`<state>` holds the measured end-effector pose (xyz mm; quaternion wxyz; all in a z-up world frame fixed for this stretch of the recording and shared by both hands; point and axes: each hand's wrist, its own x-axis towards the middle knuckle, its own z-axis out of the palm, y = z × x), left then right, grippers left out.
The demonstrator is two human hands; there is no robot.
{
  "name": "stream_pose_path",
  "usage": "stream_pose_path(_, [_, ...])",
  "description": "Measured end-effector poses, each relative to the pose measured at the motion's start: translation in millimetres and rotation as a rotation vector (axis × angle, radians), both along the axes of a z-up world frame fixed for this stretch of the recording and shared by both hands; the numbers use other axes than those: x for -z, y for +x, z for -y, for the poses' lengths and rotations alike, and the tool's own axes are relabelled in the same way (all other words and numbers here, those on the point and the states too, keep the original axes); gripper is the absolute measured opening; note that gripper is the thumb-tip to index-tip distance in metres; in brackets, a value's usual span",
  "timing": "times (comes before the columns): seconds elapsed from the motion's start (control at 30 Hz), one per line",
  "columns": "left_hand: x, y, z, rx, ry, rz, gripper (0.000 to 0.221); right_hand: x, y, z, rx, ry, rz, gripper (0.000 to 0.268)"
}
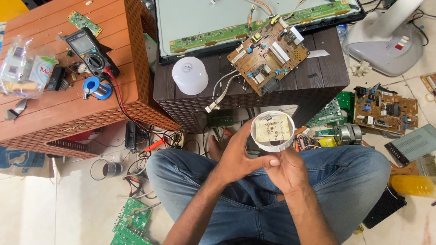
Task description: The person disassembles an LED light bulb to expose the internal circuit board, then uses a multimeter to test the electrical connections on the board. The person handles the bulb, multimeter probes, and a screwdriver while sitting on the floor.
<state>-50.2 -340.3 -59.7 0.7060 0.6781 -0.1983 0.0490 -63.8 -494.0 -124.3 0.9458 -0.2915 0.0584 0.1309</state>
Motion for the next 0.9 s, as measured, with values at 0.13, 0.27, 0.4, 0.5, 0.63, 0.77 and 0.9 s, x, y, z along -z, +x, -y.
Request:
stream_pose_path(0.13, [-5, 7, 1, -0.097, -0.044, 0.000, 0.087, -6, 4, -3, -0.016, 0.054, -0.007, 0.040])
stream_pose_path(0.27, [-26, 27, -14, -0.228, 0.132, 0.289, 0.085, -7, 11, 7, -0.072, -0.135, 0.104, 0.029])
stream_pose_path(0.4, [-17, 65, -43, -0.534, 0.559, 0.656, 0.104, 15, 12, 38, -0.071, -0.141, 0.189, 0.030])
stream_pose_path(0.5, [-28, 84, -55, -0.662, 0.650, 0.689, 0.090, 60, 10, 74, -0.011, -0.245, 0.083, 0.030])
stream_pose_path(0.63, [-22, 110, -61, -0.663, 0.697, 0.722, 0.089, 102, 11, 106, 0.040, -0.336, 0.015, 0.030])
stream_pose_path(0.77, [-22, 123, -56, -0.609, 0.723, 0.694, 0.094, 99, 13, 100, 0.063, -0.335, -0.028, 0.029])
stream_pose_path(0.9, [-31, 130, -52, -0.513, 0.674, 0.540, 0.109, 99, 17, 93, 0.055, -0.429, -0.076, 0.025])
